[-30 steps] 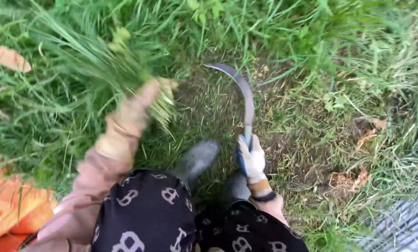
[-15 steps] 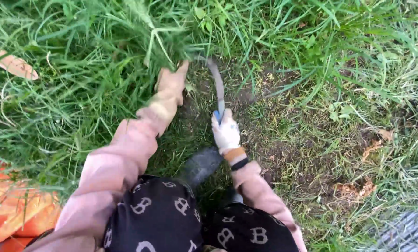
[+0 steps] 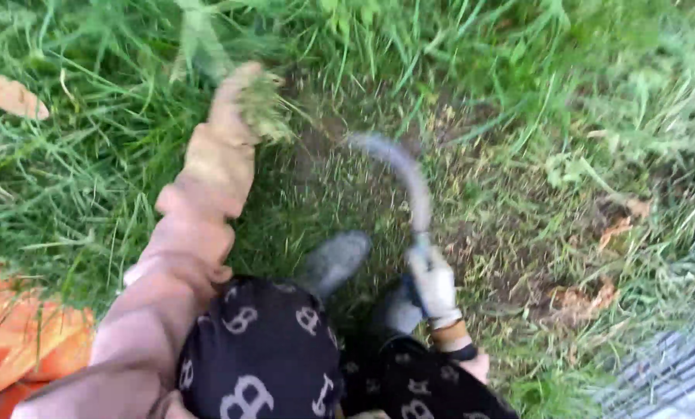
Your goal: Cutting tall grass and weeds using a hand-held sickle in an outdoor area.
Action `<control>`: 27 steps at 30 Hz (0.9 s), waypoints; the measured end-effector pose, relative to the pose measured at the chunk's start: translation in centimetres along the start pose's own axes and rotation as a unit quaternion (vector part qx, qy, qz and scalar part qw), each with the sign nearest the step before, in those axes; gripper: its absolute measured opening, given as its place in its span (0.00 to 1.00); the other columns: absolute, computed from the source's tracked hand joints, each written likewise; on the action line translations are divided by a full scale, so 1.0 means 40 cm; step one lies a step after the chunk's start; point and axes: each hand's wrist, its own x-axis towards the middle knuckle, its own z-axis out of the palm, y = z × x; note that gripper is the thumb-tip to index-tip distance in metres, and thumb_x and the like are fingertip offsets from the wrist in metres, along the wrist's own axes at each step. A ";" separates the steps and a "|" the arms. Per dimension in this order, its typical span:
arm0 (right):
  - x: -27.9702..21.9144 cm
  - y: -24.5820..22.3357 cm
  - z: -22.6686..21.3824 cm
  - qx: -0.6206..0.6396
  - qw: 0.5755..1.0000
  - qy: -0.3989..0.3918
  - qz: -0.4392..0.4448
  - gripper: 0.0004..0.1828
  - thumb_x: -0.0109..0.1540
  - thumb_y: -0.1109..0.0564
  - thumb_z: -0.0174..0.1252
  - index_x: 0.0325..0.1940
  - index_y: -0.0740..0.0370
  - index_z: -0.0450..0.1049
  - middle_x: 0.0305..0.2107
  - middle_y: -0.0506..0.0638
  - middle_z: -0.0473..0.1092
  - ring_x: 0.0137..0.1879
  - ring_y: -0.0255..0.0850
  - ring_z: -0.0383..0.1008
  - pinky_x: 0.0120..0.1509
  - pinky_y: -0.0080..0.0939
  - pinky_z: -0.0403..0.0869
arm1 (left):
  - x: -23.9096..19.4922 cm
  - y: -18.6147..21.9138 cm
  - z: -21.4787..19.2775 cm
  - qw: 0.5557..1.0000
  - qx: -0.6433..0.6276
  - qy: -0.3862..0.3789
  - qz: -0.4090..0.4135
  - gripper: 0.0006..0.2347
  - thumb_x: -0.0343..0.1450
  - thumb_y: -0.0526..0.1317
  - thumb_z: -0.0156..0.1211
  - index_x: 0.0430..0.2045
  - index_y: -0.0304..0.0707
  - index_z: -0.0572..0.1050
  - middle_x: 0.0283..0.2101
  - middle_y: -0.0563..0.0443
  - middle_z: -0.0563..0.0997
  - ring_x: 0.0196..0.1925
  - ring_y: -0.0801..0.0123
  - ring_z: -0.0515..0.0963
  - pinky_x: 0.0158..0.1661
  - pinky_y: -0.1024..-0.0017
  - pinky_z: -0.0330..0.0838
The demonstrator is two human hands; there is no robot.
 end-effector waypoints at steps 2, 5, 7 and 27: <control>0.053 -0.042 -0.070 0.392 0.815 0.022 0.427 0.24 0.87 0.28 0.47 0.65 0.47 0.74 0.29 0.75 0.77 0.19 0.76 0.77 0.25 0.70 0.84 | -0.063 0.012 -0.039 0.992 0.033 -0.116 0.025 0.16 0.81 0.47 0.72 0.51 0.29 0.89 0.47 0.32 0.96 0.45 0.45 0.97 0.50 0.51 0.91; 0.151 -0.356 -0.263 0.200 0.890 -0.038 0.407 0.34 0.82 0.27 0.60 0.87 0.44 0.74 0.55 0.72 0.88 0.35 0.64 0.95 0.51 0.73 0.96 | -0.194 -0.019 -0.050 0.949 0.084 -0.294 0.072 0.18 0.84 0.43 0.66 0.66 0.30 0.83 0.53 0.28 0.93 0.53 0.44 0.96 0.58 0.53 0.91; 0.165 -0.368 -0.154 0.230 0.904 0.013 0.361 0.27 0.84 0.36 0.62 0.85 0.44 0.75 0.53 0.68 0.87 0.45 0.65 0.95 0.52 0.70 0.94 | -0.249 -0.031 -0.076 0.922 0.104 -0.364 0.080 0.20 0.86 0.41 0.64 0.74 0.30 0.80 0.56 0.27 0.91 0.56 0.44 0.96 0.63 0.53 0.91; 0.551 -0.424 0.212 0.086 0.990 -0.042 0.105 0.33 0.81 0.27 0.59 0.80 0.48 0.66 0.49 0.71 0.89 0.60 0.75 0.93 0.64 0.84 0.88 | 0.197 -0.108 0.335 0.687 0.708 0.105 0.127 0.29 0.77 0.68 0.83 0.60 0.47 0.82 0.55 0.42 0.95 0.64 0.42 0.97 0.59 0.39 0.94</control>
